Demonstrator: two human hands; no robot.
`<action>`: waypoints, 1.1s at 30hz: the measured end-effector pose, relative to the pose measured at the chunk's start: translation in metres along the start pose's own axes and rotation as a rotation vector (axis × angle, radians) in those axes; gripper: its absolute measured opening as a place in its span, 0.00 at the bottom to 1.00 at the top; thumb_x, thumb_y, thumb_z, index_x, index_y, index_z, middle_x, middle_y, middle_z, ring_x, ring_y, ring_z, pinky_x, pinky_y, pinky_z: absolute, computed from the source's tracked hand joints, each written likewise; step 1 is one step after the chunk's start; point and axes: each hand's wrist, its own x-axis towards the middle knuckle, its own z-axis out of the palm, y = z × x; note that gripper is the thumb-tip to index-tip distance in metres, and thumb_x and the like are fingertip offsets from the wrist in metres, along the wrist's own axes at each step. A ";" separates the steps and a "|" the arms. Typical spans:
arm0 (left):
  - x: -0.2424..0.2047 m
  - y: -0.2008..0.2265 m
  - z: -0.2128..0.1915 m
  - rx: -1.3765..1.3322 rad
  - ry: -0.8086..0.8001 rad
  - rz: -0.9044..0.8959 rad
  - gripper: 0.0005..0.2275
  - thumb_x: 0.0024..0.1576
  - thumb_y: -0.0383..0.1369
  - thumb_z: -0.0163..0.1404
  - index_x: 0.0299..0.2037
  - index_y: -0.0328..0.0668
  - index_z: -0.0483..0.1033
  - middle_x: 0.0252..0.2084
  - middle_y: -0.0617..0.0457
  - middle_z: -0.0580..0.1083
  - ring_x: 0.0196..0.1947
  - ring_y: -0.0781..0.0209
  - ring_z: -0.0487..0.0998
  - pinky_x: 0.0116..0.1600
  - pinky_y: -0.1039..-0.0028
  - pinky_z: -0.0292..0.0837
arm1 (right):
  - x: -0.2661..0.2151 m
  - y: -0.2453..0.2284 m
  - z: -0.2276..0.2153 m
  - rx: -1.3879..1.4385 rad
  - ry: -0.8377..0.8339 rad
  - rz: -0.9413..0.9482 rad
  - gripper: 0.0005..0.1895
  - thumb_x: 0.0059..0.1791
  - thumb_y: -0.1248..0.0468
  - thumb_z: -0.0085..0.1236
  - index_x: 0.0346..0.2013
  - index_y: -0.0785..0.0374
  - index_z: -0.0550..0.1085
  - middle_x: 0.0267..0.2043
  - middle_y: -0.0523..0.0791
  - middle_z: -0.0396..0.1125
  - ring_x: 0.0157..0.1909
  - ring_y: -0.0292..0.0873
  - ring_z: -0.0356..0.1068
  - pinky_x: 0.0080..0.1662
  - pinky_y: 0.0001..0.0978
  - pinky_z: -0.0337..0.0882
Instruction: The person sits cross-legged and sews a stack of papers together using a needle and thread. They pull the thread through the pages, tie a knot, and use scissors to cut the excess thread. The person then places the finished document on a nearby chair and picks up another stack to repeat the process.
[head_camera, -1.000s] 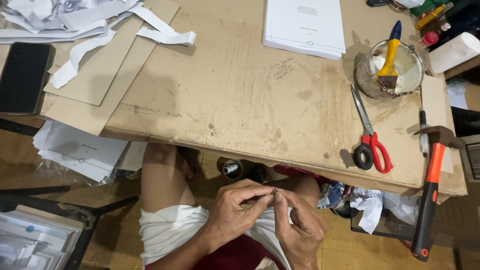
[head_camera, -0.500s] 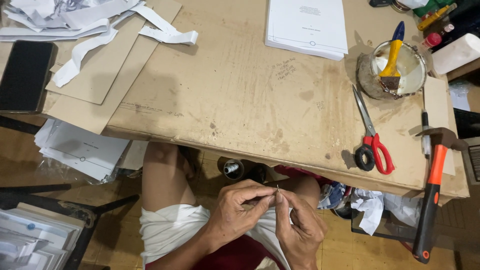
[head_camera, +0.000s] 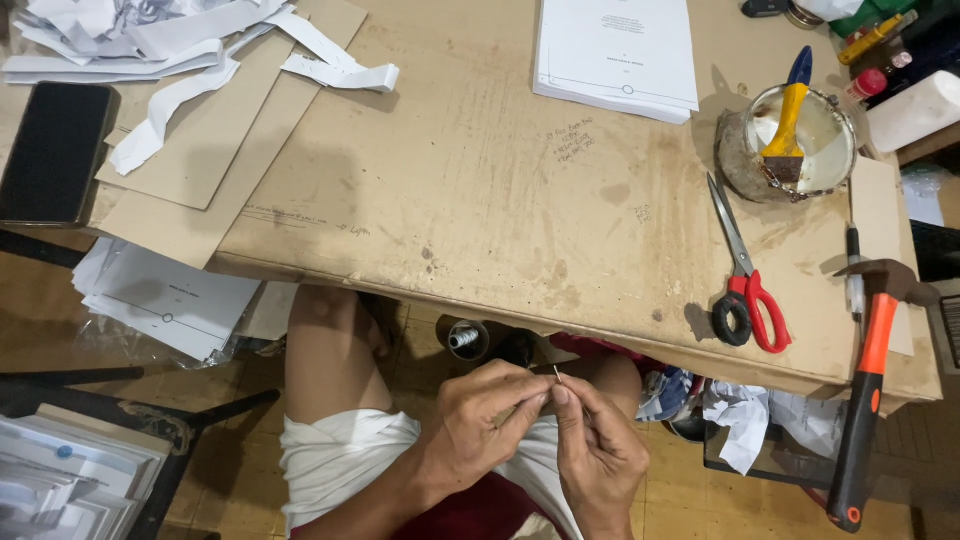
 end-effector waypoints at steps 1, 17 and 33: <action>0.001 0.001 -0.002 0.001 0.000 0.000 0.07 0.59 0.22 0.55 0.47 0.33 0.81 0.39 0.45 0.79 0.33 0.60 0.82 0.38 0.78 0.82 | -0.002 0.002 0.000 0.001 0.000 0.000 0.10 0.49 0.71 0.60 0.44 0.71 0.79 0.42 0.51 0.78 0.43 0.38 0.79 0.47 0.22 0.81; 0.020 -0.006 -0.016 0.340 -0.148 0.180 0.11 0.54 0.22 0.57 0.47 0.37 0.80 0.40 0.50 0.76 0.35 0.57 0.78 0.36 0.71 0.79 | 0.008 0.023 -0.022 0.356 0.037 0.138 0.04 0.53 0.68 0.55 0.37 0.67 0.76 0.31 0.49 0.72 0.35 0.41 0.74 0.45 0.30 0.76; 0.236 -0.136 0.008 0.383 -0.119 -0.251 0.29 0.55 0.50 0.55 0.61 0.38 0.72 0.60 0.40 0.74 0.60 0.45 0.75 0.62 0.61 0.68 | 0.114 0.072 -0.026 0.050 0.259 0.098 0.07 0.58 0.65 0.54 0.40 0.67 0.74 0.34 0.46 0.71 0.38 0.38 0.70 0.46 0.27 0.72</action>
